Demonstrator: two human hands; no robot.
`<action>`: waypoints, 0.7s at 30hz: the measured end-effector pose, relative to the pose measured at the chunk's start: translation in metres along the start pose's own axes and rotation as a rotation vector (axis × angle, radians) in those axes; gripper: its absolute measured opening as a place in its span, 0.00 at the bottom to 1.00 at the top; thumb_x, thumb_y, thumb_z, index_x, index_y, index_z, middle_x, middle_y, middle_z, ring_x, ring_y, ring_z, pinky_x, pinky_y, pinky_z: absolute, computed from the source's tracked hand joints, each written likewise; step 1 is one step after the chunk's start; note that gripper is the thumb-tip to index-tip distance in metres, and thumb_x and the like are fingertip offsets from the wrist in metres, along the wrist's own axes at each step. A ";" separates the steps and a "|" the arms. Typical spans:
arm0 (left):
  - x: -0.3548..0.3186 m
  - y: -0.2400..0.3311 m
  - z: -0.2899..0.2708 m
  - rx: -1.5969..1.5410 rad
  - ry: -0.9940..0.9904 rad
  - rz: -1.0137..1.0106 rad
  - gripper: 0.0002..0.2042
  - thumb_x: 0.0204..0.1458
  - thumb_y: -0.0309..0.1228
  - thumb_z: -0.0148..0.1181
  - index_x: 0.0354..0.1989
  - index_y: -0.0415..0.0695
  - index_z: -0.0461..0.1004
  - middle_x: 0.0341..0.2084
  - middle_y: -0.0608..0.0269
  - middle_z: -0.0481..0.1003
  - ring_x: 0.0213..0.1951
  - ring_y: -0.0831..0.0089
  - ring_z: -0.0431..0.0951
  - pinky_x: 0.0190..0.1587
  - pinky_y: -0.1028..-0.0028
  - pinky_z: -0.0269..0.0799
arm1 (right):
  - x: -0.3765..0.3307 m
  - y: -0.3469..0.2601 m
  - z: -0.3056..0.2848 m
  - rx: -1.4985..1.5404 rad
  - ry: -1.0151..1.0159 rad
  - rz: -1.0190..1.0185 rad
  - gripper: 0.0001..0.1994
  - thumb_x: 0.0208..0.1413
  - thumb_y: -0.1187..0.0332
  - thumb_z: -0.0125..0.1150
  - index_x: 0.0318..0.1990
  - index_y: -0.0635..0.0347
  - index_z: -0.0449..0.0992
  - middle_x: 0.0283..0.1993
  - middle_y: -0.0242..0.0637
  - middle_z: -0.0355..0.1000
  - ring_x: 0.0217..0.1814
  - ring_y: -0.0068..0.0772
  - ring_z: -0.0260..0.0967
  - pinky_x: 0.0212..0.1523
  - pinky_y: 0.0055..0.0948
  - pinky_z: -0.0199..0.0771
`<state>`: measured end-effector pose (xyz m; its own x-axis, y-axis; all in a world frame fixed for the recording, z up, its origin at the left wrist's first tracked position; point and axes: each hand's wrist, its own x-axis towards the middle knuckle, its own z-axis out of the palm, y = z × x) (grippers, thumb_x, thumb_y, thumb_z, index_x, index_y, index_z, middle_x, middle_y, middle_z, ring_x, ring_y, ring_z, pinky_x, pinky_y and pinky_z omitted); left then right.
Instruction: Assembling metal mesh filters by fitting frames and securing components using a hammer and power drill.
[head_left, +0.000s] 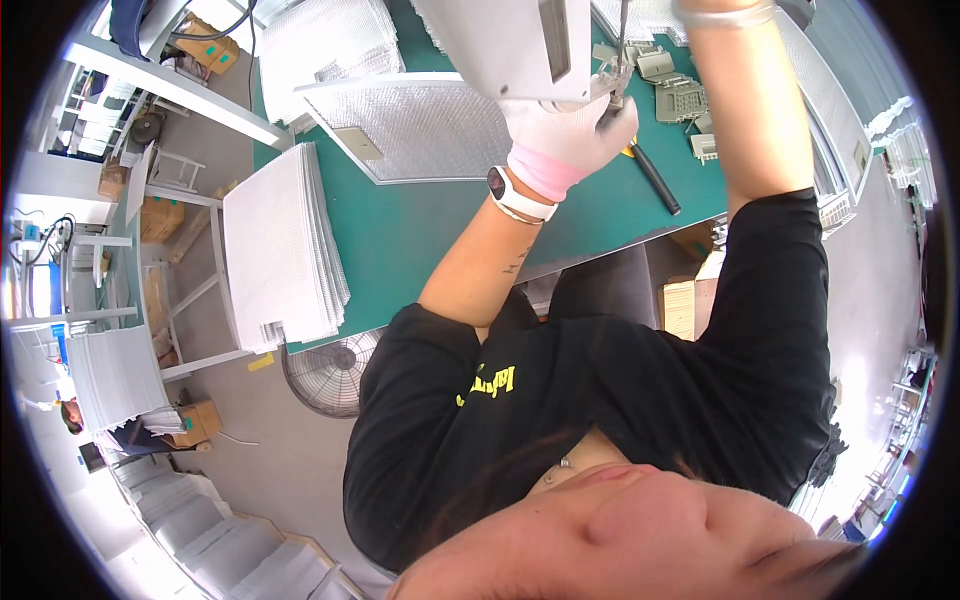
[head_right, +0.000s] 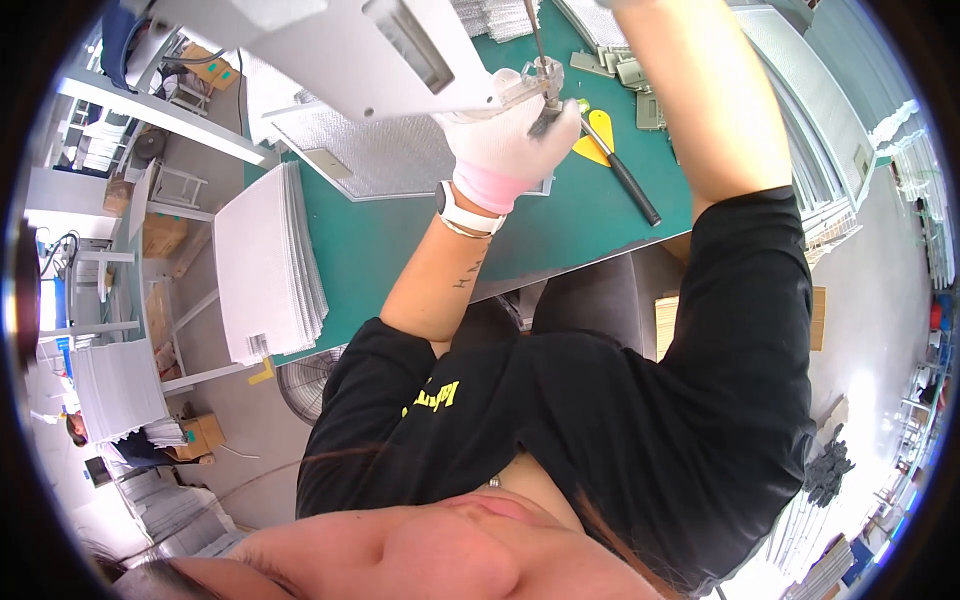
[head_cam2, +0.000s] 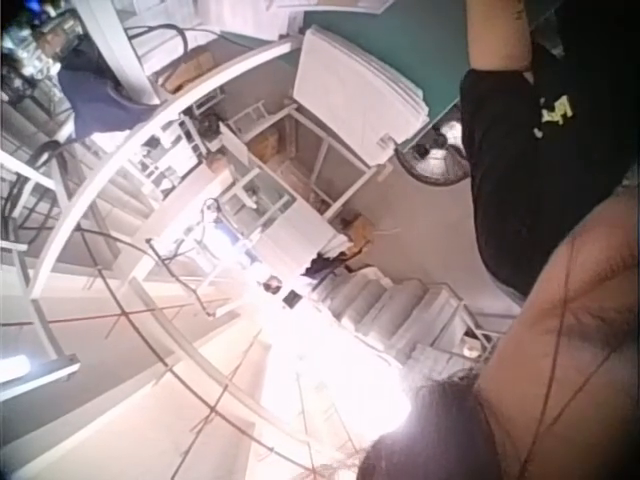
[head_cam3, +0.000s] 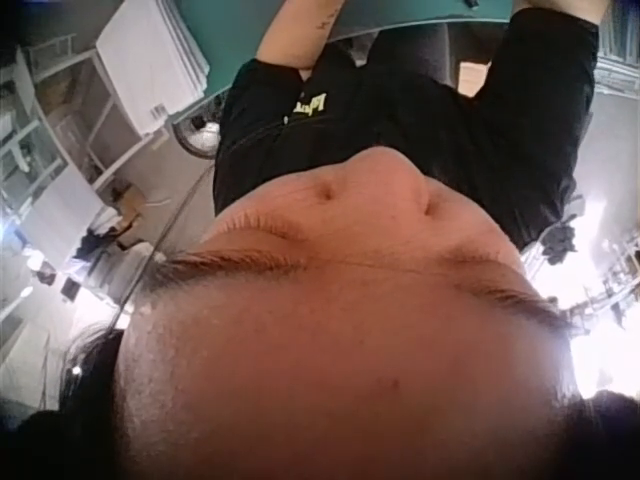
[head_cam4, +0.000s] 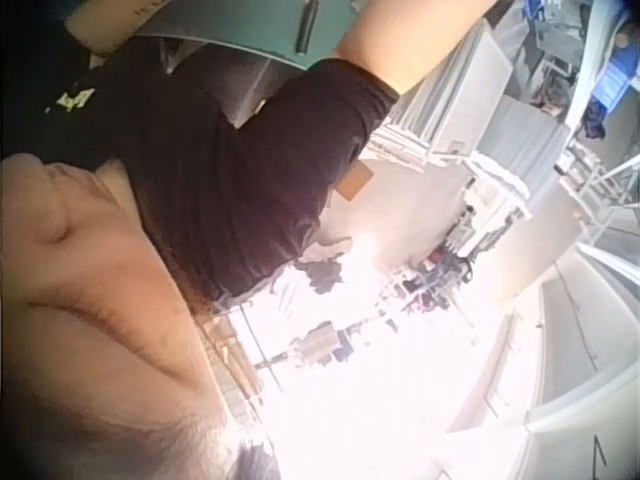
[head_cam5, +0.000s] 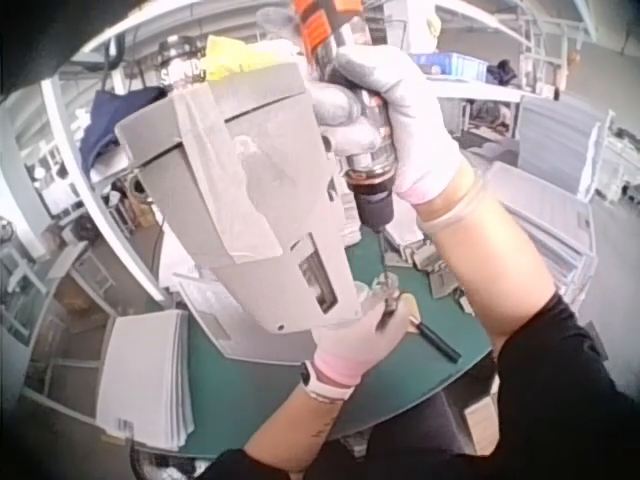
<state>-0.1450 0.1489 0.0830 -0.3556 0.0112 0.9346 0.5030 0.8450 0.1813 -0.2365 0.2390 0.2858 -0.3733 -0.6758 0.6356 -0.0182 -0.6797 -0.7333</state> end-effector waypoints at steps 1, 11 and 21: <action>0.000 -0.003 -0.004 -0.119 0.022 -0.016 0.04 0.42 0.37 0.67 0.25 0.54 0.79 0.17 0.71 0.71 0.19 0.69 0.71 0.25 0.67 0.61 | -0.008 0.020 0.007 0.389 0.061 0.088 0.12 0.63 0.63 0.56 0.45 0.63 0.69 0.27 0.36 0.68 0.15 0.17 0.55 0.14 0.14 0.54; -0.002 -0.006 -0.001 -0.190 -0.124 -0.007 0.12 0.43 0.31 0.70 0.37 0.45 0.81 0.26 0.65 0.77 0.27 0.68 0.77 0.31 0.69 0.73 | -0.021 0.036 -0.020 0.228 0.090 -0.126 0.12 0.62 0.65 0.58 0.47 0.63 0.71 0.33 0.36 0.73 0.23 0.23 0.67 0.24 0.19 0.68; -0.001 -0.007 -0.009 -0.050 -0.106 0.147 0.11 0.50 0.34 0.65 0.37 0.39 0.79 0.26 0.62 0.77 0.29 0.65 0.77 0.35 0.67 0.74 | -0.018 0.043 -0.031 0.225 0.202 -0.317 0.10 0.63 0.66 0.58 0.46 0.61 0.73 0.35 0.33 0.75 0.30 0.24 0.71 0.33 0.22 0.72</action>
<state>-0.1407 0.1382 0.0834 -0.3552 0.1908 0.9151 0.5928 0.8029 0.0627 -0.2598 0.2312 0.2356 -0.5561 -0.3699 0.7443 0.0330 -0.9046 -0.4249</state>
